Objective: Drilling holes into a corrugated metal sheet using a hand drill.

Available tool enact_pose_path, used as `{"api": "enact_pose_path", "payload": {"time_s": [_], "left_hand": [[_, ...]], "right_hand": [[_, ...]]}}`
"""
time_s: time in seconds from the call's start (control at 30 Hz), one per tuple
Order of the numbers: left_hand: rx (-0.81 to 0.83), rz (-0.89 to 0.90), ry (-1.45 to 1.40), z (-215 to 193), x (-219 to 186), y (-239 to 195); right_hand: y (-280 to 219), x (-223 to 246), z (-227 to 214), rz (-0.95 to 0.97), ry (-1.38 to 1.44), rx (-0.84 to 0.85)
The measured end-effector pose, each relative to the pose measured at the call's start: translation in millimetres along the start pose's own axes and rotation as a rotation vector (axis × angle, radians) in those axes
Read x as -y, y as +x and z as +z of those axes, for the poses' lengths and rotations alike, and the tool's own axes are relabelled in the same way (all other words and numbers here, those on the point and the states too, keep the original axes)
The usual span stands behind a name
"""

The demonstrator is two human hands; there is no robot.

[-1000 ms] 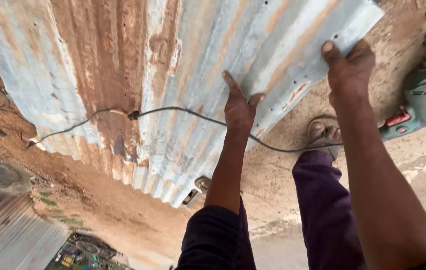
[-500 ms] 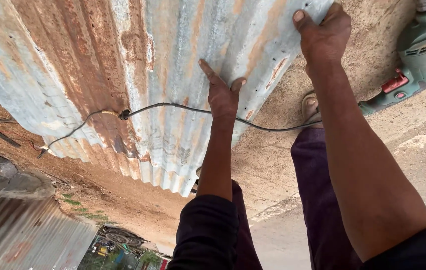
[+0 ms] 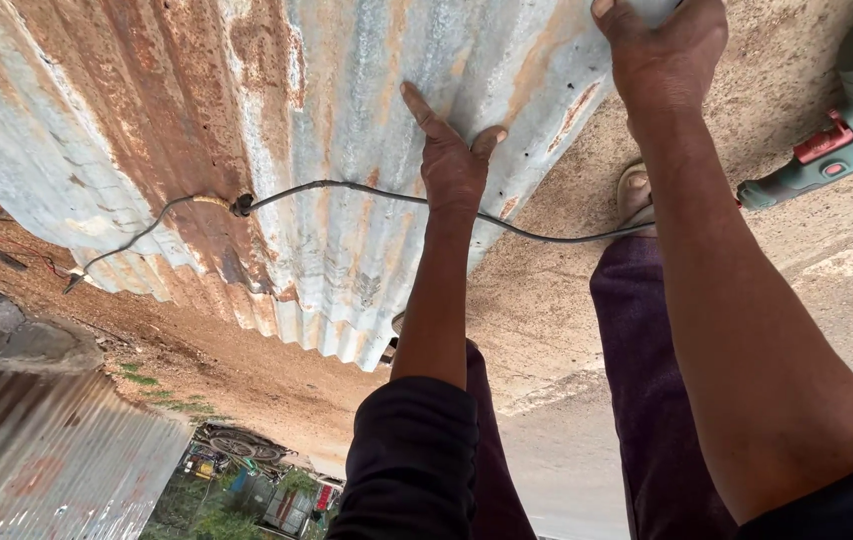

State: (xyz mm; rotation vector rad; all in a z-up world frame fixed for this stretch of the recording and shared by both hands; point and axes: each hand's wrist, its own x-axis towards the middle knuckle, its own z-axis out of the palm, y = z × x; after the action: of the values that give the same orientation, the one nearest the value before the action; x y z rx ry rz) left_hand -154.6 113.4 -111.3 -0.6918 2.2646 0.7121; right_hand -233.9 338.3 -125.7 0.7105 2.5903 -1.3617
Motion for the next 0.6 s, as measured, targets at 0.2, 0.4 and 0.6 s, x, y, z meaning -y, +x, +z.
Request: {"api": "enact_pose_path", "payload": {"time_s": [0.2, 0.4, 0.6], "left_hand": [[-0.054, 0.080, -0.024, 2.2, -2.5, 0.3], [0.063, -0.095, 0.014, 3.7, 1.2, -2.7], [-0.038, 0.043, 0.004, 6.3, 5.6, -0.2]], "right_hand": [[9.8, 3.1, -5.8, 0.338, 0.039, 0.166], [9.5, -48.7, 15.0, 0.545, -0.369, 0.344], [-1.4, -34.2, 9.6, 0.455, -0.365, 0.361]]}}
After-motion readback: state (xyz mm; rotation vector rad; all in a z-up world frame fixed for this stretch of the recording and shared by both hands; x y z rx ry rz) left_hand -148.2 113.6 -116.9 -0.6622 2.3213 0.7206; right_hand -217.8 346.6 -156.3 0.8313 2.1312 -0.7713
